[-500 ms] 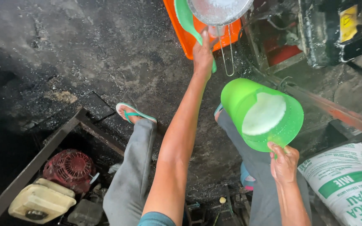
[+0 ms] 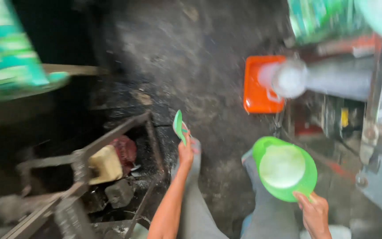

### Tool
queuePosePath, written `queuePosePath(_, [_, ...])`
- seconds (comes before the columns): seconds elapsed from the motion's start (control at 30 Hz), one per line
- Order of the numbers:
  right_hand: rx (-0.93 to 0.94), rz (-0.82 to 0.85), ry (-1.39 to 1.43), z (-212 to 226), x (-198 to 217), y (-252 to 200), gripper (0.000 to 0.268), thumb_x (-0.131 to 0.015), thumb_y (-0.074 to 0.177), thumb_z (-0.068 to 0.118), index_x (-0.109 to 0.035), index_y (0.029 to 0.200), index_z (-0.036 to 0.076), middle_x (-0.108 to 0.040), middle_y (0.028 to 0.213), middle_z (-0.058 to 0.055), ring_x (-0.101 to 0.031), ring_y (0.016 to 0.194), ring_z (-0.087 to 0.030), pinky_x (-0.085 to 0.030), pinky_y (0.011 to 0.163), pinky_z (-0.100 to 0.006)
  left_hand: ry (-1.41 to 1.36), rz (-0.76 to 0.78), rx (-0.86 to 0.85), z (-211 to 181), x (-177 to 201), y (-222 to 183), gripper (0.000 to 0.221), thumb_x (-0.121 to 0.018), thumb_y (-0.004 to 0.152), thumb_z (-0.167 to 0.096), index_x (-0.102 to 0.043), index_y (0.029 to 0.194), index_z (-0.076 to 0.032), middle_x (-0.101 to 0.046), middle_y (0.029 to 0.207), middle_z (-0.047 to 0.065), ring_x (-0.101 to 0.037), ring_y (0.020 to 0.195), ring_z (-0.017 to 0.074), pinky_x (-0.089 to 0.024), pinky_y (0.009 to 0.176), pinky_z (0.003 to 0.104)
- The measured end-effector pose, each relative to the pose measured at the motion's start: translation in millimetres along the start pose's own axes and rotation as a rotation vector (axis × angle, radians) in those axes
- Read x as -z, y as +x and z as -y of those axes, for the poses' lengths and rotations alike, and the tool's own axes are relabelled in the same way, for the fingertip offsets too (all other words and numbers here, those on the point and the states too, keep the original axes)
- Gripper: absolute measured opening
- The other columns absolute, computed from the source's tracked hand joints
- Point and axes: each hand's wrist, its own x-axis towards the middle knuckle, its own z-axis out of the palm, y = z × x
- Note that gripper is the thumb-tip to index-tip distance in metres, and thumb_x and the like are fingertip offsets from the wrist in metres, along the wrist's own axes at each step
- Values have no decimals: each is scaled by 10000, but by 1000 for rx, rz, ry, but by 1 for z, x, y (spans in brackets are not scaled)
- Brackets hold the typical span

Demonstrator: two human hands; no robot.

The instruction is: Using a scoop to transfer white powder from bowls into a mechanical processing machine.

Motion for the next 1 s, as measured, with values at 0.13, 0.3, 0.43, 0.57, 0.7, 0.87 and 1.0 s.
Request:
queuePosePath(0.13, [361, 157, -403, 20, -5, 6, 122, -704, 811, 170, -660, 707, 217, -586, 703, 19, -509, 567, -90, -362, 583, -251, -29, -121, 34, -41, 109, -54, 473, -394, 1002, -520, -728, 1235, -279, -542, 717, -27, -495, 375, 141, -417, 405, 302])
queuePosePath(0.3, [220, 117, -293, 242, -118, -77, 321, -812, 772, 108, -812, 1069, -14, -763, 906, -132, -553, 902, -110, -477, 758, -322, 49, -169, 182, -62, 180, -81, 719, -361, 887, -736, -615, 578, -138, -638, 586, 57, -662, 645, 264, -482, 673, 391])
queuePosePath(0.43, [913, 372, -466, 383, -214, -95, 79, -731, 796, 37, -742, 869, 66, -617, 717, -11, -542, 660, -124, -432, 577, -316, -142, -160, -136, -87, 215, -100, 476, -362, 977, -529, -585, 1276, -233, -350, 1158, 31, -473, 1137, 204, -543, 822, 302])
queuePosePath(0.57, [1664, 566, -666, 533, -335, -151, 232, -620, 827, -74, -672, 977, 94, -676, 705, -74, -598, 570, -254, -424, 573, -384, -221, -197, -199, -116, 241, -107, 630, -278, 998, -522, -379, 1562, -257, -141, 1687, 49, -69, 1567, 213, -140, 1232, 359])
queuePosePath(0.7, [1969, 666, -568, 646, -473, -149, 236, -639, 856, -62, -648, 1017, 109, -603, 682, -59, -547, 558, -294, -375, 558, -413, -104, -472, -220, -131, 243, -96, 470, -463, 1017, -372, -517, 1475, -281, -409, 1570, 130, -316, 1489, 259, -282, 1193, 336])
queuePosePath(0.87, [2099, 912, -424, 749, -629, -161, 350, -561, 822, -259, -659, 1086, -51, -676, 833, -191, -656, 678, -284, -557, 579, -362, -375, -518, 405, -165, 248, -87, 652, -466, 940, -584, -700, 643, -53, -728, 706, 140, -697, 823, 365, -492, 758, 467])
queuePosePath(1.0, [1836, 1052, -474, 787, -721, -155, 457, -435, 783, -199, -706, 1106, -23, -682, 919, -167, -655, 780, -235, -599, 716, -333, -514, -648, 310, -228, 250, -97, 499, -466, 961, -435, -538, 1431, -283, -749, 721, 16, -647, 555, 171, -522, 700, 280])
